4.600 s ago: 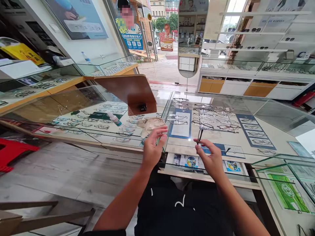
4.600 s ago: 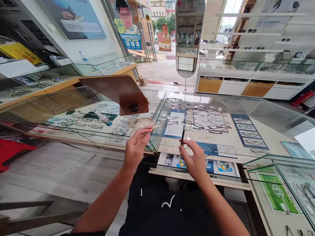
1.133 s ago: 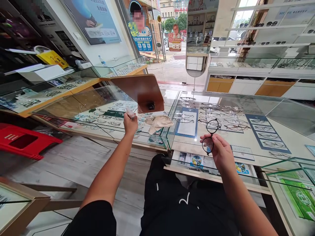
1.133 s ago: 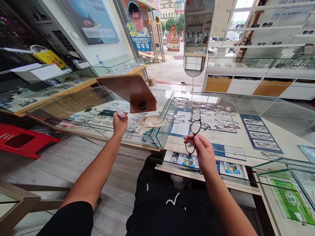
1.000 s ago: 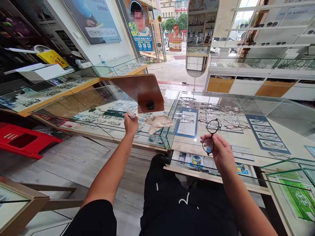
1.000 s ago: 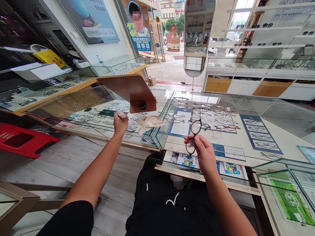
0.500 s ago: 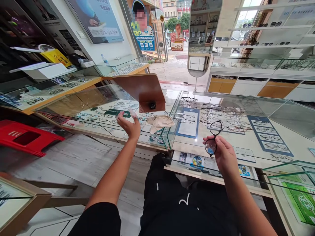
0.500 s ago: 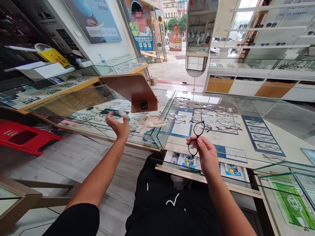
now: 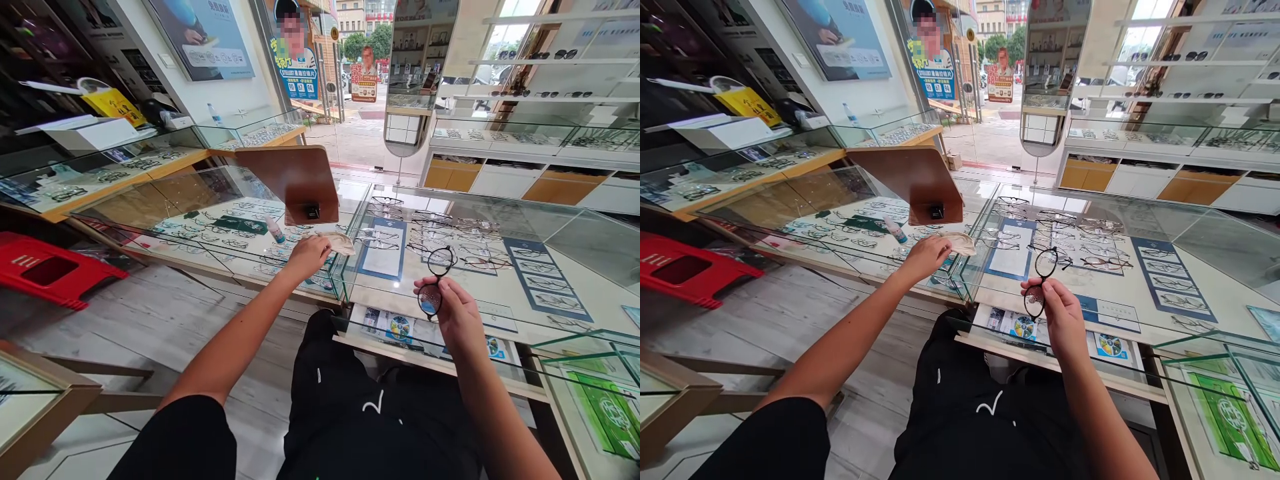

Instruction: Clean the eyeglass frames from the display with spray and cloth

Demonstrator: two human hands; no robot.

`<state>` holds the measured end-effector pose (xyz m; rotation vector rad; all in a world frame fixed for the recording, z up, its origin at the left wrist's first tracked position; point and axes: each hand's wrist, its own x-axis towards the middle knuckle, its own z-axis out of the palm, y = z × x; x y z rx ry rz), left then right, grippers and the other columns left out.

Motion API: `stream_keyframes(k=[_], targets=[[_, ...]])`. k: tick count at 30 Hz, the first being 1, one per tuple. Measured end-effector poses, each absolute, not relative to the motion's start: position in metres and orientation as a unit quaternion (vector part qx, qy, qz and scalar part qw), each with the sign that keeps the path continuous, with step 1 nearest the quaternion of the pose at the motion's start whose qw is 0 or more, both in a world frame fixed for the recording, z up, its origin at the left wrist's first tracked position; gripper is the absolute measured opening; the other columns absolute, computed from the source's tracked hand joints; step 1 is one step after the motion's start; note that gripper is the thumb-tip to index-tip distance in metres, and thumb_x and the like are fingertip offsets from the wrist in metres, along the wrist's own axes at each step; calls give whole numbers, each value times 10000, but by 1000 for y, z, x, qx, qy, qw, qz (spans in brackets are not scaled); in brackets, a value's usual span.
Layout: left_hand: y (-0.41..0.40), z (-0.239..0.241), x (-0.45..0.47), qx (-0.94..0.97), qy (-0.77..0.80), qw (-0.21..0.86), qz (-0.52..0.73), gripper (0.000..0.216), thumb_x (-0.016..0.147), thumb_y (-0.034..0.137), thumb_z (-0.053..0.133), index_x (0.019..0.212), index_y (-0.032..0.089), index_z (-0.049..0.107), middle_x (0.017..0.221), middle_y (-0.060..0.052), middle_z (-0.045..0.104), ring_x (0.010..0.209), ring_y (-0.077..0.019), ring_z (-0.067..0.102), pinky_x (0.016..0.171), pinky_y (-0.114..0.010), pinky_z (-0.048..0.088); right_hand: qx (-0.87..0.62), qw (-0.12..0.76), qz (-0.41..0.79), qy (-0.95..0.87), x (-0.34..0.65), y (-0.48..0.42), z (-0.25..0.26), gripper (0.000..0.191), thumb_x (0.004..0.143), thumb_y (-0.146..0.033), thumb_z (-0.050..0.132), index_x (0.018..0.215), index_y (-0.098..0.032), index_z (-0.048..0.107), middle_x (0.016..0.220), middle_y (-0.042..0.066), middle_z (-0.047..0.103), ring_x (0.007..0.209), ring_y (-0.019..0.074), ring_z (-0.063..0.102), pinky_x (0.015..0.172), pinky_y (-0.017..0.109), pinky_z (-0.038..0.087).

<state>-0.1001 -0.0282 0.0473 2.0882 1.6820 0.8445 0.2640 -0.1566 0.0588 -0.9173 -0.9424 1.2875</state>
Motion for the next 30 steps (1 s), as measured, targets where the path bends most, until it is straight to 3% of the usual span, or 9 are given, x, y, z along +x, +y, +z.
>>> stream_keyframes(k=[5, 9, 13, 15, 22, 30], targets=[[-28, 59, -99, 626, 622, 257, 393, 208, 926, 457, 556, 879, 255, 543, 804, -40, 596, 807, -265, 596, 808, -384, 472, -396, 606, 562, -401, 265, -157, 59, 285, 948, -521, 807, 998, -243, 848, 1038, 86, 857, 1045, 272, 795, 982, 409, 609], [-36, 80, -85, 554, 595, 373, 448, 340, 915, 551, 506, 900, 224, 597, 876, -66, 669, 820, -246, 652, 757, -359, 520, -392, 597, 567, -410, 262, -157, 62, 282, 962, -516, 792, 1001, -243, 852, 1042, 84, 856, 1013, 263, 793, 979, 402, 606], [-58, 106, -61, 420, 491, 596, 476, 301, 876, 442, 671, 928, 148, 708, 897, -103, 725, 869, -249, 693, 795, -350, 562, -386, 586, 570, -428, 256, -158, 65, 272, 980, -506, 776, 1026, -247, 848, 1072, 84, 850, 983, 259, 782, 958, 405, 604], [-70, 116, -48, 383, 447, 651, 479, 245, 885, 374, 718, 951, 139, 736, 907, -86, 734, 849, -227, 687, 761, -318, 554, -380, 575, 571, -446, 253, -159, 66, 282, 990, -518, 764, 1042, -253, 846, 1068, 83, 846, 976, 263, 773, 956, 411, 596], [-104, 123, -7, 403, 384, 698, 451, 210, 934, 353, 796, 984, 160, 731, 922, -32, 687, 807, -149, 635, 717, -241, 546, -358, 520, 575, -521, 244, -165, 74, 321, 1016, -549, 729, 1012, -251, 850, 1057, 84, 848, 981, 266, 755, 954, 406, 567], [-113, 123, 18, 409, 322, 721, 457, 297, 909, 418, 854, 1033, 157, 783, 954, -48, 730, 882, -164, 671, 777, -247, 580, -359, 499, 556, -559, 241, -166, 83, 338, 1030, -552, 708, 974, -253, 856, 1016, 68, 844, 981, 261, 742, 944, 383, 567]])
